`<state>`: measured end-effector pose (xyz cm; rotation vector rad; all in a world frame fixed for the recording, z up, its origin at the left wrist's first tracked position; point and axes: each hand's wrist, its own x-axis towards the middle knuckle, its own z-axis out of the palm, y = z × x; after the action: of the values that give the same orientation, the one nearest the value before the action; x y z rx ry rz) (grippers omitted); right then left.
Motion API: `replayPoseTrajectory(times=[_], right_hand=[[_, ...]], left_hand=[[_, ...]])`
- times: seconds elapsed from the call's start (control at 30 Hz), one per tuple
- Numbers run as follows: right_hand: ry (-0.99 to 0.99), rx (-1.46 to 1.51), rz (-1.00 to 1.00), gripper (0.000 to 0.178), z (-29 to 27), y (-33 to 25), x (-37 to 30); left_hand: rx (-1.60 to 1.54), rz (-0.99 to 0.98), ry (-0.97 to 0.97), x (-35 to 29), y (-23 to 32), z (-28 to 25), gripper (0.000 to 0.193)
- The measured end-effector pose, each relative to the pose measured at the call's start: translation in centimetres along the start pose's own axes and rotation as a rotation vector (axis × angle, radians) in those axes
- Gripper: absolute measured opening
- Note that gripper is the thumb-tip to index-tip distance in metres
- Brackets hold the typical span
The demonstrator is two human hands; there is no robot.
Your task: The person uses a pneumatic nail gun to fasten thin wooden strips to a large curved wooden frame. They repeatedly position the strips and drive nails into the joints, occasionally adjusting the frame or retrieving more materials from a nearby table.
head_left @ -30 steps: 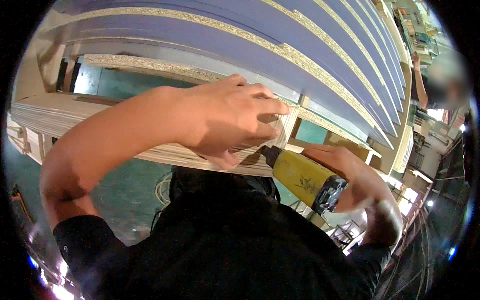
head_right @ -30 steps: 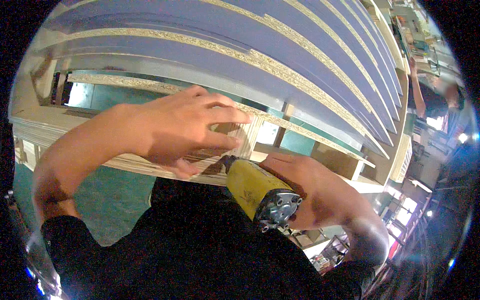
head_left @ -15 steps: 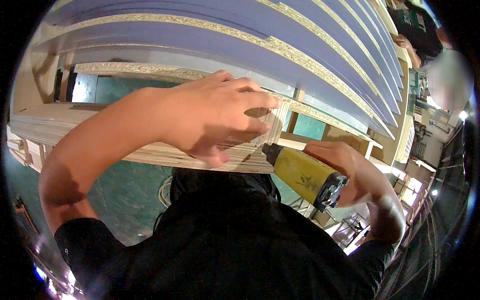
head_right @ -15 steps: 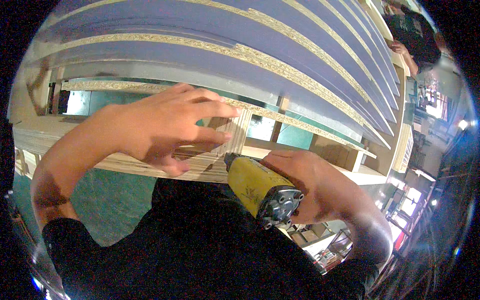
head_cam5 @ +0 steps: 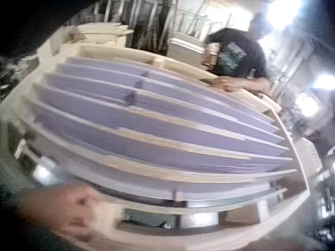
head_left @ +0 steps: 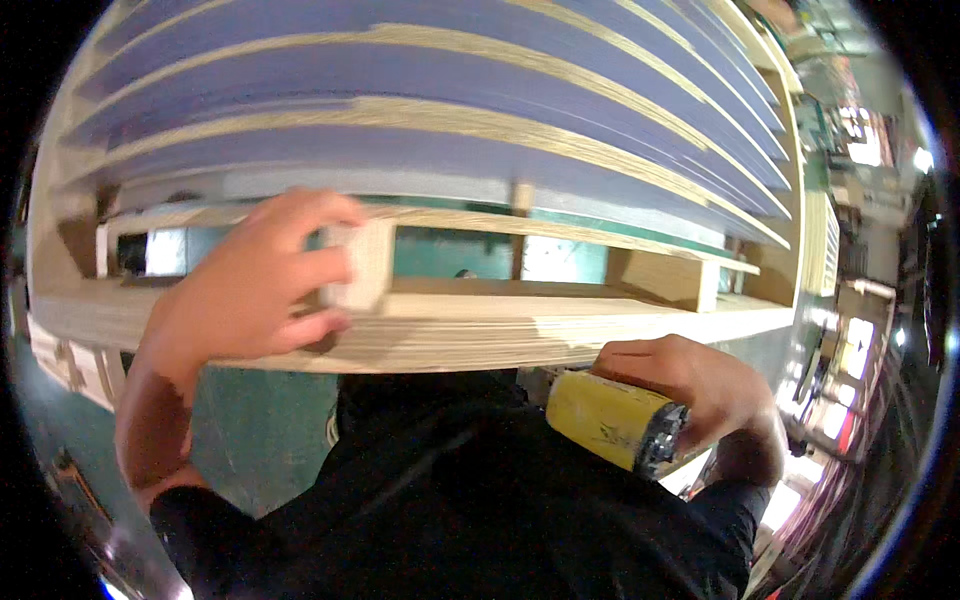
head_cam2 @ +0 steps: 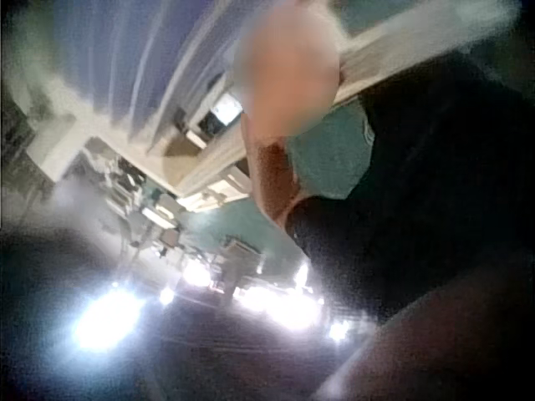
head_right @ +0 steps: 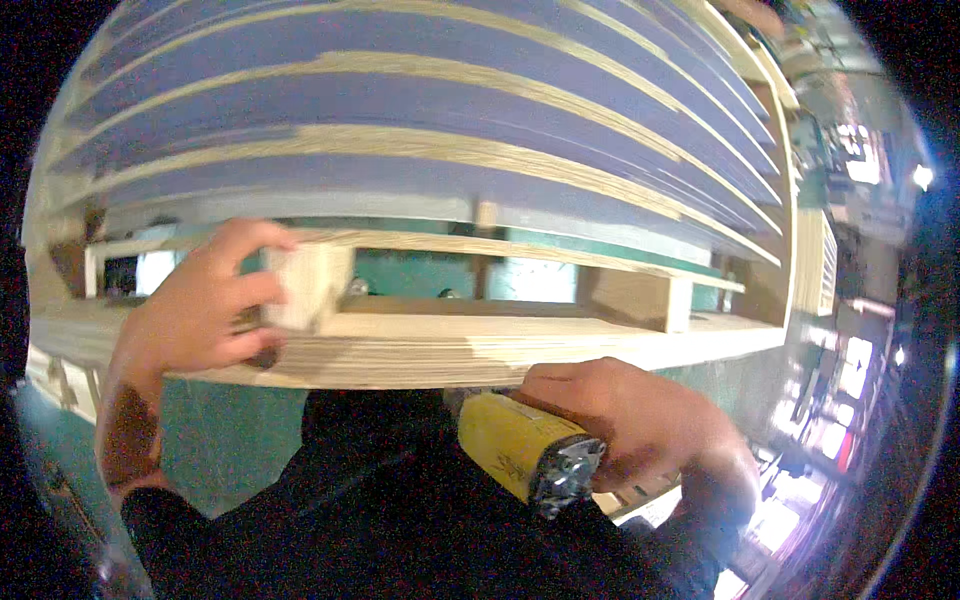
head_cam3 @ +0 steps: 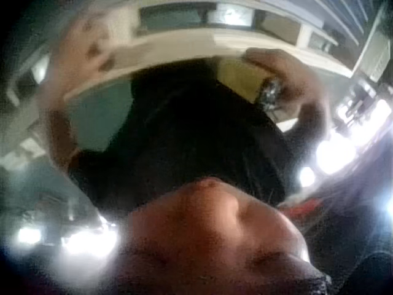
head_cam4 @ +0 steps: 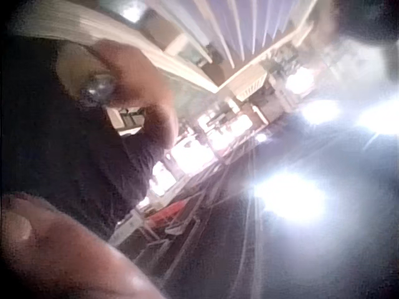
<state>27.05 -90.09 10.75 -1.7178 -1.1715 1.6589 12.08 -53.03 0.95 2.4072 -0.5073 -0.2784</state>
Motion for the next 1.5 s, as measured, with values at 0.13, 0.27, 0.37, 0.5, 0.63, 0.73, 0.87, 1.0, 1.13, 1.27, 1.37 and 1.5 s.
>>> replayPoseTrajectory(times=[0.13,0.27,0.37,0.5,0.63,0.73,0.87,1.0,1.13,1.27,1.37,1.5], right_hand=[[0.077,-0.013,0.115,0.071,-1.0,6.5,-12.0],[0.122,-0.161,0.19,0.068,-2.6,13.0,-21.2],[0.121,-0.095,0.143,0.077,-4.6,17.7,-24.6],[0.089,-0.058,0.01,0.082,-7.1,21.0,-26.7],[0.108,-0.077,-0.017,0.069,-7.9,21.9,-28.1],[0.127,-0.094,-0.008,0.068,-7.6,22.5,-29.2],[0.118,-0.09,-0.041,0.07,-7.7,22.9,-30.1],[0.131,-0.08,-0.028,0.071,-7.9,22.9,-29.9],[0.168,-0.082,-0.025,0.064,-7.7,22.1,-28.6],[0.135,-0.05,0.02,0.057,-7.5,21.0,-26.7],[0.125,-0.116,-0.01,0.059,-7.4,21.0,-25.5],[0.145,-0.115,0.052,0.054,-7.4,19.6,-23.8]], left_hand=[[0.164,-0.234,0.066,3.2,2.4,0.8,0.03],[0.299,-0.252,0.133,11.7,9.3,3.7,0.028],[0.239,-0.038,0.068,19.8,15.3,8.1,0.035],[0.141,0.242,0.002,31.8,20.0,14.6,0.051],[0.271,0.469,-0.017,38.0,21.0,17.5,0.051],[0.302,0.472,-0.135,39.5,21.3,18.4,0.039],[0.274,0.483,-0.101,39.6,20.7,19.4,0.04],[0.193,0.427,-0.109,39.5,20.5,19.1,0.058],[0.073,0.426,-0.067,39.6,19.6,19.7,0.067],[0.05,0.341,-0.058,39.4,19.6,20.1,0.066],[0.009,0.284,-0.102,39.5,19.8,19.6,0.063],[-0.05,0.244,-0.144,39.5,19.9,19.1,0.057]])
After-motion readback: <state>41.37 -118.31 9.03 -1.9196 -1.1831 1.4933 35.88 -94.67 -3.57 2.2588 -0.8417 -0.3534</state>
